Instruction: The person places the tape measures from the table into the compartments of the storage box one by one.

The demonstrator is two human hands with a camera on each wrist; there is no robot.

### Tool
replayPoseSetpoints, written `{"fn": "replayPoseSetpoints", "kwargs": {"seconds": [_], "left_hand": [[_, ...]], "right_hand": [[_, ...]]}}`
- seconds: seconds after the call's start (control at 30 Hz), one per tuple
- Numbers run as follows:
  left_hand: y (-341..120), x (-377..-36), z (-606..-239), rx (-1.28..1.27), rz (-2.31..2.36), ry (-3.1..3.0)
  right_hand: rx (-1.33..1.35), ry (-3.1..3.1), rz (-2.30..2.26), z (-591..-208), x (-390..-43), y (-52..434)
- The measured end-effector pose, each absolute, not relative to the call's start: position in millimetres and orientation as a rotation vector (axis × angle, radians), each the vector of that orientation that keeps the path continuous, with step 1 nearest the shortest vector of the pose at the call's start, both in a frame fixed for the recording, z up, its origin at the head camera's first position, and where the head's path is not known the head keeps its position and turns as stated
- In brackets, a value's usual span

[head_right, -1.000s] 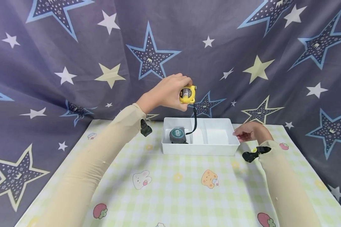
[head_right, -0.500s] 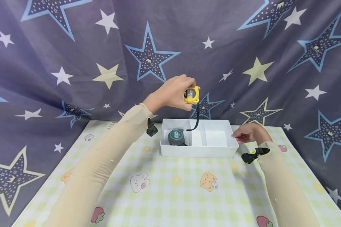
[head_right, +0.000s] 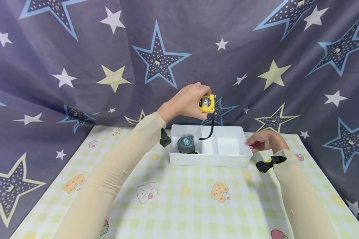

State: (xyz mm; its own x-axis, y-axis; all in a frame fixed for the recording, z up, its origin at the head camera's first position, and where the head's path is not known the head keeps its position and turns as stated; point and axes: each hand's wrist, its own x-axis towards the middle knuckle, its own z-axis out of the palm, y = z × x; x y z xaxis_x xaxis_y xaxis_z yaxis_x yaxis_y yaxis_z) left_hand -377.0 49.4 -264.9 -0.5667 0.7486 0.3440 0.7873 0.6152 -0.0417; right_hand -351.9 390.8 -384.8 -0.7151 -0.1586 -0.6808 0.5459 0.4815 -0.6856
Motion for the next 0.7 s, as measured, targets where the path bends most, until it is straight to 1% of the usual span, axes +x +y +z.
{"fn": "replayPoseSetpoints", "kwargs": {"seconds": [0.5,0.7], "left_hand": [[60,-375,-279,-1.279,-0.177,-2.466],[63,-376,-274,-1.316,-0.216,-2.386]], "right_hand": [[0.293,2.002,-1.27,-386,-353,393],[0.294,2.013,-1.265,-386,-354,393]]}}
